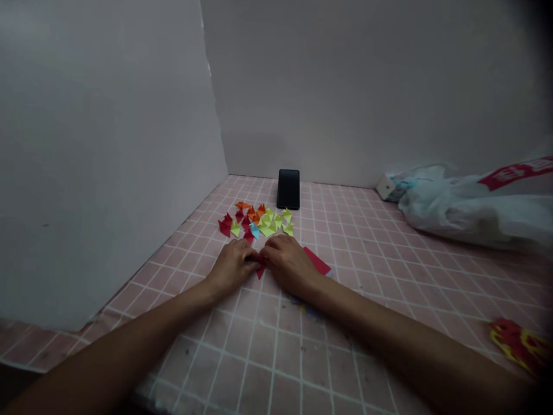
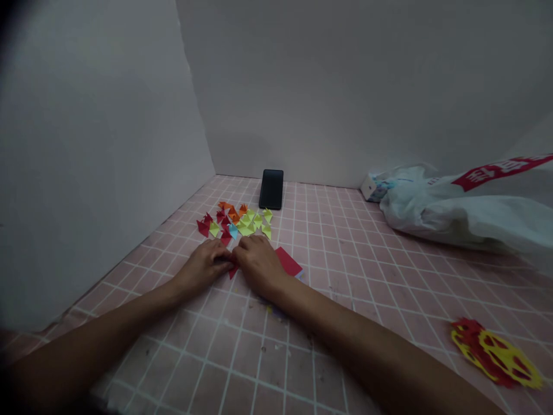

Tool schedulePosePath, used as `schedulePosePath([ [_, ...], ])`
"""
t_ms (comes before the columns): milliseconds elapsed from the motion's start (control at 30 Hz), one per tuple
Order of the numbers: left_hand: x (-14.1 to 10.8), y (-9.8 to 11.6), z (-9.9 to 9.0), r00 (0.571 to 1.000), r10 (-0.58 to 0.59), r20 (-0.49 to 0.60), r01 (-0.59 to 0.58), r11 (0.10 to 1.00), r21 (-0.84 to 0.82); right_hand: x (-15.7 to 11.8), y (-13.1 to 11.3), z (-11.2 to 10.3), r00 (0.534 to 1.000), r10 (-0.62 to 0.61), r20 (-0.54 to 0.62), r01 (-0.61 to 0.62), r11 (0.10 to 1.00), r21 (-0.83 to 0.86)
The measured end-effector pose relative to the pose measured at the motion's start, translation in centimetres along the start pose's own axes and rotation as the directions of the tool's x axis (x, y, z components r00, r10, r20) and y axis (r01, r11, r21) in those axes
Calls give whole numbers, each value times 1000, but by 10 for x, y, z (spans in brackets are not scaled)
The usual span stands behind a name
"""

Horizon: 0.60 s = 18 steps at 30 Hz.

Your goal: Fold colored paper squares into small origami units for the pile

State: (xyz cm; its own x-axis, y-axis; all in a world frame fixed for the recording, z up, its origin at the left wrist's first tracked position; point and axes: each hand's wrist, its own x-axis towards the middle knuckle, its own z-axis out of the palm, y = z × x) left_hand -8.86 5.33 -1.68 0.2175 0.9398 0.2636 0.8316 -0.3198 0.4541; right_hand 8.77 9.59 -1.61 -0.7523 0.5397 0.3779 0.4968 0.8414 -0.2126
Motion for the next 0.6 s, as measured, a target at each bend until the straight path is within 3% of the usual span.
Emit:
schedulePosePath([
  [200, -1, 0, 0, 1000, 1, -3, -1, 1000, -15, -1, 0, -6, 1000, -5, -24, 5, 1000, -14],
  [367, -1, -1, 1, 1000, -1, -5, 0, 1000, -21, 6, -3, -9, 998, -40, -48, 44, 996, 71],
  [600, -1, -2, 1, 1000, 9, -17, -10, 998, -56, 14, -2, -8, 993, -117, 13, 115, 988, 102],
])
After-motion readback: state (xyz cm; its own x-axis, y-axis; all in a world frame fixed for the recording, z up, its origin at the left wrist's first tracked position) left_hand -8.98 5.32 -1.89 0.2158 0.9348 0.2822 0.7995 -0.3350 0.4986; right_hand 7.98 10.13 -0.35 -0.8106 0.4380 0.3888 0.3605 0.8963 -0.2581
